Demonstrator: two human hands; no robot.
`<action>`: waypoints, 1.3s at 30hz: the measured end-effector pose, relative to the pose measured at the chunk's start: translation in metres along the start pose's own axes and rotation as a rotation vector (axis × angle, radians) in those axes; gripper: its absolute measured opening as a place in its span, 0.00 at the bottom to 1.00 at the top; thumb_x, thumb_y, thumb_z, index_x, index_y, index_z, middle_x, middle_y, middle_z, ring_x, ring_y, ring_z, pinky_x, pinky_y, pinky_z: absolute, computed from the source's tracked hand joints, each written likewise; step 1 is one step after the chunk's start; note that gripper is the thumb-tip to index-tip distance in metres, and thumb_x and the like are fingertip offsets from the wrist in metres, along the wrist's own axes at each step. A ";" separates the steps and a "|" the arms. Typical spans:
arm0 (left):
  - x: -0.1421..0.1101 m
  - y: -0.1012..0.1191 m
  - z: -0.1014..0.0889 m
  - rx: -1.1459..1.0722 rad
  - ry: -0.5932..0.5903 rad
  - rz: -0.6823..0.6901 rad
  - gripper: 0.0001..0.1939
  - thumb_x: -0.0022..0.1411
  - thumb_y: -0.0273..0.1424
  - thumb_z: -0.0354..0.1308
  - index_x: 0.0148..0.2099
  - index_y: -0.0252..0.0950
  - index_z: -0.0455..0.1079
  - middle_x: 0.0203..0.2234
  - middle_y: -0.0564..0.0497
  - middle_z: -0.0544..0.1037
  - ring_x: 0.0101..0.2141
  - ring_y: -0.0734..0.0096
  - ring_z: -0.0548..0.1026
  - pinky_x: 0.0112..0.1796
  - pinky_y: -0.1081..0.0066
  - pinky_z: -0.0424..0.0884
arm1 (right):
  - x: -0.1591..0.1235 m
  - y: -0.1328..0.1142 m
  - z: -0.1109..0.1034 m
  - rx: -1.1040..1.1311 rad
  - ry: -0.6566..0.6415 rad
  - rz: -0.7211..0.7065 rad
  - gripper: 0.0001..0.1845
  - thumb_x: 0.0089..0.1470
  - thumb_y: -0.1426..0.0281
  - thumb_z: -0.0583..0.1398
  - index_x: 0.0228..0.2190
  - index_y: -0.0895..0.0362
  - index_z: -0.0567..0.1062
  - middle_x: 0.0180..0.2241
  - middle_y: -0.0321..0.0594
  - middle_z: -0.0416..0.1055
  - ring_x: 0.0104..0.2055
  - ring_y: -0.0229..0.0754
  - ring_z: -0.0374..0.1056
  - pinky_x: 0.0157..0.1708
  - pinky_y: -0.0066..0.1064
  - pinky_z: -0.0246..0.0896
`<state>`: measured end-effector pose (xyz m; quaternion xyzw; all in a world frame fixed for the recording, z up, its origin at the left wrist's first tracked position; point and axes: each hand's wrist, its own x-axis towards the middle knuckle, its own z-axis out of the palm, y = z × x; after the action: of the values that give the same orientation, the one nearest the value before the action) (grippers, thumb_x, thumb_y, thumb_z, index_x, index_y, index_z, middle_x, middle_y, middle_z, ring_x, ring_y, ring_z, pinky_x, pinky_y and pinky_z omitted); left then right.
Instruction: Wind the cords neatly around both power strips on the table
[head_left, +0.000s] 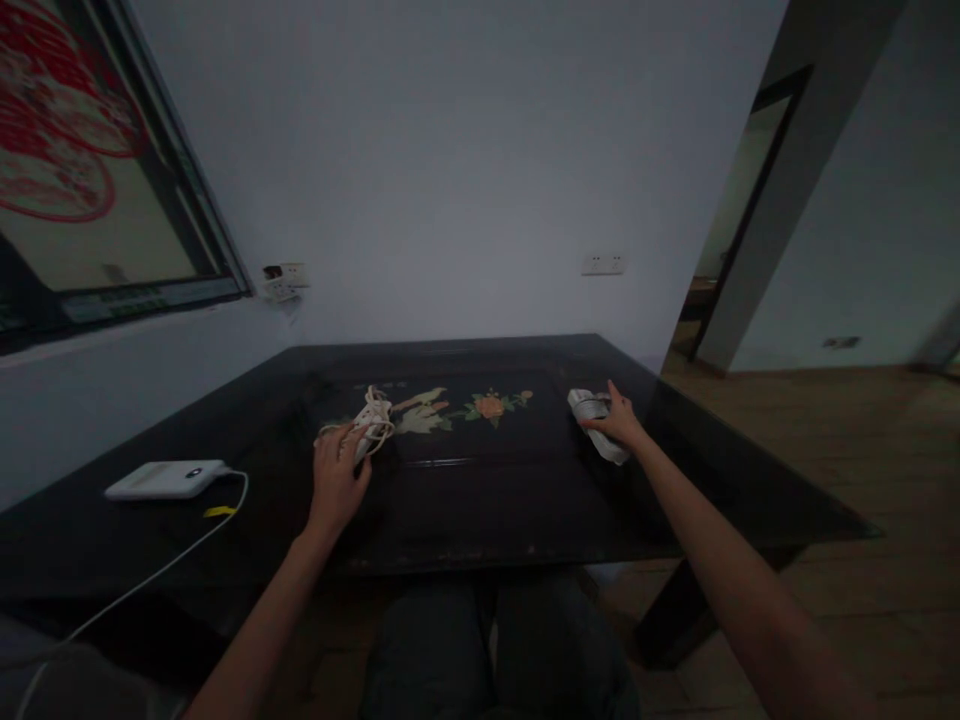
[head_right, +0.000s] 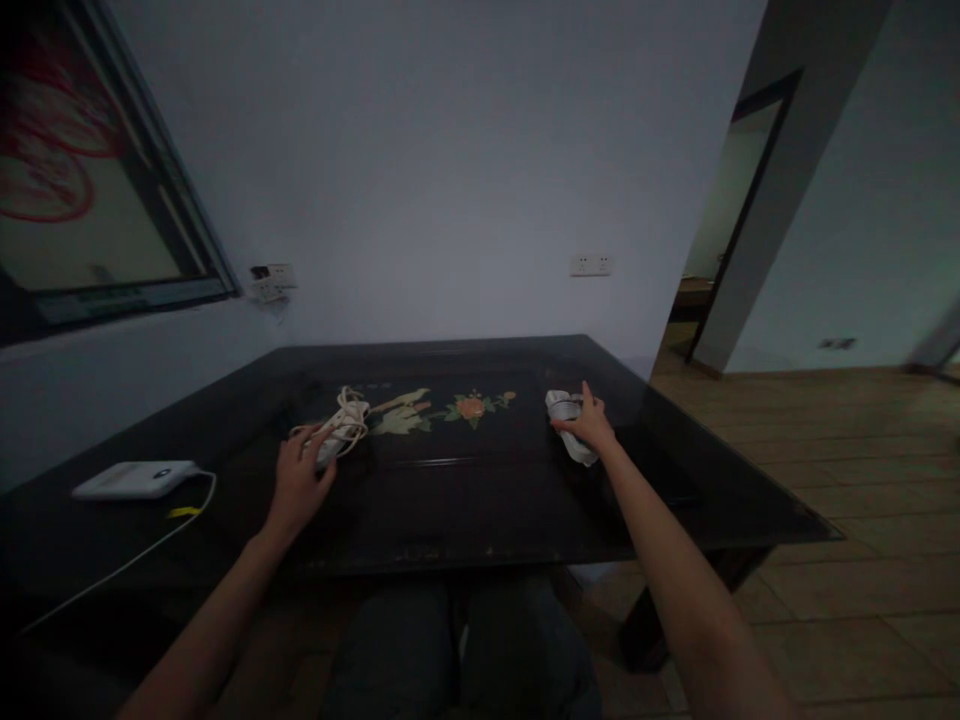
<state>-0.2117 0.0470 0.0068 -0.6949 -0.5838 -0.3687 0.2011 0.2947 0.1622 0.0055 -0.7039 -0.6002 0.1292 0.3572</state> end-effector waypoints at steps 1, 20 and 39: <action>-0.001 0.010 -0.002 -0.058 0.013 0.003 0.22 0.62 0.29 0.49 0.58 0.32 0.62 0.54 0.38 0.65 0.57 0.53 0.61 0.57 0.51 0.55 | 0.001 -0.001 0.000 0.001 -0.016 0.001 0.67 0.32 0.57 0.69 0.65 0.61 0.41 0.60 0.65 0.51 0.62 0.62 0.52 0.55 0.47 0.53; -0.073 0.221 -0.015 -1.336 -0.568 -0.387 0.40 0.58 0.32 0.59 0.67 0.35 0.43 0.62 0.36 0.57 0.61 0.58 0.59 0.60 0.55 0.53 | -0.177 -0.127 0.012 0.724 -0.227 -0.266 0.59 0.40 0.68 0.67 0.65 0.52 0.39 0.60 0.50 0.55 0.58 0.49 0.60 0.58 0.47 0.51; -0.093 0.217 -0.083 -1.814 -0.806 -0.925 0.29 0.50 0.38 0.67 0.50 0.34 0.61 0.31 0.46 0.77 0.25 0.69 0.75 0.26 0.71 0.71 | -0.249 -0.153 -0.003 0.851 0.028 -0.535 0.17 0.55 0.63 0.60 0.47 0.44 0.73 0.62 0.38 0.51 0.63 0.51 0.51 0.58 0.47 0.53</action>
<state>-0.0313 -0.1253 0.0240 -0.3679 -0.3226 -0.4468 -0.7490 0.1200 -0.0688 0.0462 -0.3192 -0.6489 0.2572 0.6410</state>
